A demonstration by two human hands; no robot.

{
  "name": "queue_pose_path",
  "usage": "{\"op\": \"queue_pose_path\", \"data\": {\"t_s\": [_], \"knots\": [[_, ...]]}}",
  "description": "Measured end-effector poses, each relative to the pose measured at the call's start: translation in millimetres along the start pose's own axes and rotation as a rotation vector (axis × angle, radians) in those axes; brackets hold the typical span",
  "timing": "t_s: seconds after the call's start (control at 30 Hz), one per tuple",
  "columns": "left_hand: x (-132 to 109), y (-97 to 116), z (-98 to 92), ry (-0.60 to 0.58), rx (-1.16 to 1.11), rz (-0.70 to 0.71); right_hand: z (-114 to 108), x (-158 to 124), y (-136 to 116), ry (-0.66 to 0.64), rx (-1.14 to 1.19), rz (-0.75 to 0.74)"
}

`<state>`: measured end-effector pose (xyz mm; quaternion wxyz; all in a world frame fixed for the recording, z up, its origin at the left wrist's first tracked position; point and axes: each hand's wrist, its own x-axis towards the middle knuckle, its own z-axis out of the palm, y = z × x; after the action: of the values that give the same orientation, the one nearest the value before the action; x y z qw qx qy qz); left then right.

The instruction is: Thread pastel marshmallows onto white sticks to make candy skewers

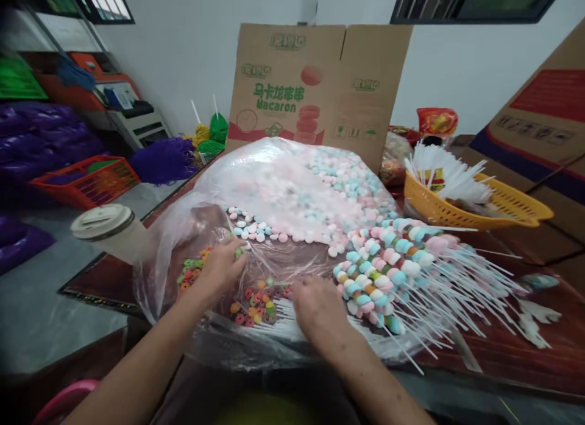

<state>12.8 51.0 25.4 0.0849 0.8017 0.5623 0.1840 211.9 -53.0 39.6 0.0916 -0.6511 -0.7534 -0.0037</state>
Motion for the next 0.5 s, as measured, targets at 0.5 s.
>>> {"op": "queue_pose_path", "data": {"t_s": [0.5], "knots": [[103, -6, 39.5, -0.195, 0.194, -0.154, 27, 60, 36, -0.058, -0.031, 0.223]]}}
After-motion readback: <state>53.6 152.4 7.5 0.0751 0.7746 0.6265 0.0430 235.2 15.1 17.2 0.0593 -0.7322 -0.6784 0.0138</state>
